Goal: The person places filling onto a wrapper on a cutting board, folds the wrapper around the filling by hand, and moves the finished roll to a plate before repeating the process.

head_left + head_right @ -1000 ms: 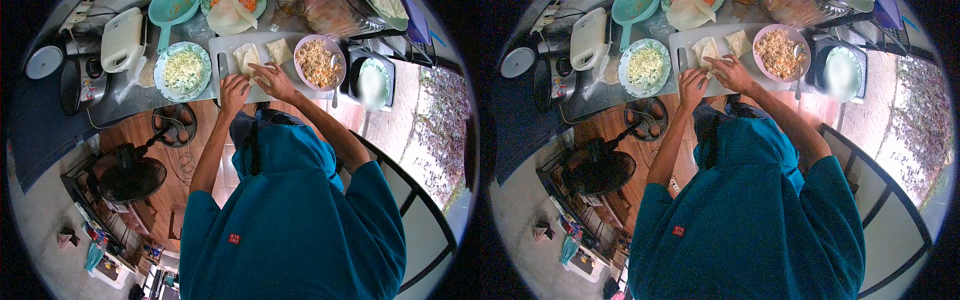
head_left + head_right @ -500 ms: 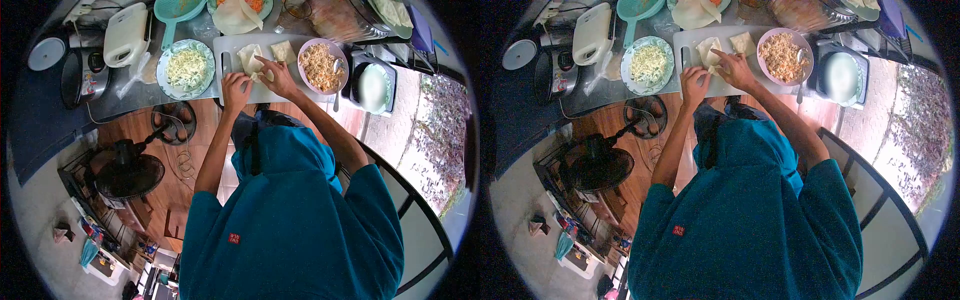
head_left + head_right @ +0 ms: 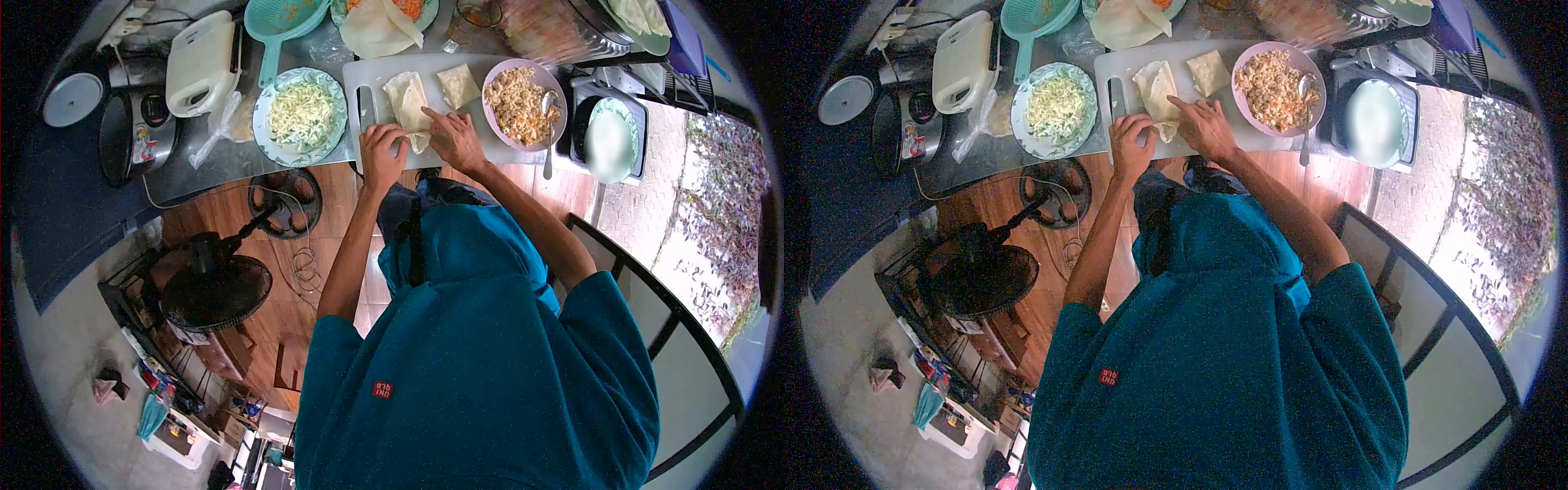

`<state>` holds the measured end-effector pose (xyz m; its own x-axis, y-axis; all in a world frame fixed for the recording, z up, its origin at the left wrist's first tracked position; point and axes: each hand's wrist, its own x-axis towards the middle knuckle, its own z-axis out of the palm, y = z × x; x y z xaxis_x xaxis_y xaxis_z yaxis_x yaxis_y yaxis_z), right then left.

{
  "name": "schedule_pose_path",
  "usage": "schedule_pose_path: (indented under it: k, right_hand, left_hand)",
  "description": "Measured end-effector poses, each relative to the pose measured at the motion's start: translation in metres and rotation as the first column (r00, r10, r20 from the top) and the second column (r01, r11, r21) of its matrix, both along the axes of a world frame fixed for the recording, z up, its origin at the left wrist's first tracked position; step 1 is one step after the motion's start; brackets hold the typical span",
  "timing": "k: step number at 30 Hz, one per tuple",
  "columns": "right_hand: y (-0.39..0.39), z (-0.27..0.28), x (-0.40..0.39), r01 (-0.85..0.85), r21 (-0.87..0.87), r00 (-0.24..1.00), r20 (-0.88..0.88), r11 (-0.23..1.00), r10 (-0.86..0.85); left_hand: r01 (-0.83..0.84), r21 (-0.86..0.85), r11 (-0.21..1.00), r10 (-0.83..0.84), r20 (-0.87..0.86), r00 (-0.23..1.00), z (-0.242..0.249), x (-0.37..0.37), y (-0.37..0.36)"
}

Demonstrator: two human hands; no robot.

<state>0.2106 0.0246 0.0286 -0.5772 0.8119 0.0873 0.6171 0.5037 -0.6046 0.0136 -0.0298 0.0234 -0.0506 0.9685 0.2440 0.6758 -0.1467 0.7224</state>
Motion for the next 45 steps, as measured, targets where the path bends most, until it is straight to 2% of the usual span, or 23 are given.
schedule_pose_path:
  k: [1, 3, 8, 14, 19, 23, 27, 31, 33, 37, 39, 43, 45]
  right_hand:
    - [0.0, -0.001, 0.0, 0.001, -0.001, 1.0, 0.0, 1.0, -0.001]
    - [0.002, -0.001, 0.0, -0.003, 0.051, 0.993, -0.115, 0.999, 0.009]
    - [0.006, 0.008, 0.003, -0.012, 0.038, 0.995, -0.098, 0.999, 0.016]
    - [0.01, 0.01, 0.001, -0.044, -0.014, 0.993, -0.108, 0.999, 0.043]
    - [0.013, 0.01, 0.0, -0.062, -0.031, 0.989, -0.139, 0.998, 0.057]
    - [0.013, 0.01, 0.002, -0.081, -0.075, 0.993, -0.087, 0.994, 0.074]
    - [0.009, 0.016, -0.003, -0.1, -0.014, 0.991, -0.086, 0.995, 0.098]
    - [0.011, 0.015, -0.007, -0.128, -0.058, 0.984, -0.131, 0.99, 0.12]
    - [0.017, 0.013, -0.011, -0.034, -0.135, 0.984, -0.176, 0.99, 0.01]
    - [0.031, 0.019, -0.012, -0.037, -0.218, 0.987, -0.158, 0.975, 0.002]
    - [0.036, 0.021, -0.011, -0.033, -0.343, 0.995, -0.105, 0.939, -0.003]
    - [0.038, 0.017, -0.012, -0.058, -0.271, 0.993, -0.118, 0.961, 0.026]
    - [0.04, 0.014, -0.013, -0.026, -0.436, 0.977, -0.204, 0.9, -0.07]
  left_hand:
    - [-0.008, 0.003, 1.0, 0.008, -0.002, 1.0, 0.0, 0.0, 0.0]
    - [-0.005, -0.001, 1.0, 0.005, -0.007, 1.0, 0.0, -0.001, -0.001]
    - [0.016, -0.001, 1.0, -0.016, -0.006, 1.0, 0.0, -0.007, -0.004]
    - [0.068, -0.064, 0.996, -0.074, -0.086, 0.994, 0.004, -0.01, -0.005]
    - [0.154, -0.086, 0.984, -0.169, -0.208, 0.963, 0.018, -0.006, 0.002]
    - [0.208, -0.122, 0.97, -0.237, -0.311, 0.92, 0.014, -0.011, 0.005]
    - [0.178, -0.05, 0.983, -0.185, -0.255, 0.949, 0.009, -0.009, 0.004]
    - [0.104, -0.035, 0.994, -0.109, -0.186, 0.976, 0.006, -0.003, 0.004]
    - [0.079, -0.025, 0.997, -0.082, -0.166, 0.983, 0.003, -0.001, 0.006]
    - [0.034, 0.019, 0.999, -0.032, -0.109, 0.994, -0.001, -0.001, 0.012]
    - [0.016, 0.027, 1.0, -0.014, -0.091, 0.996, -0.001, -0.001, 0.012]
    - [-0.054, 0.023, 0.998, 0.054, -0.031, 0.998, -0.006, 0.002, 0.012]
    - [-0.097, 0.005, 0.995, 0.097, -0.02, 0.995, -0.008, 0.005, 0.011]
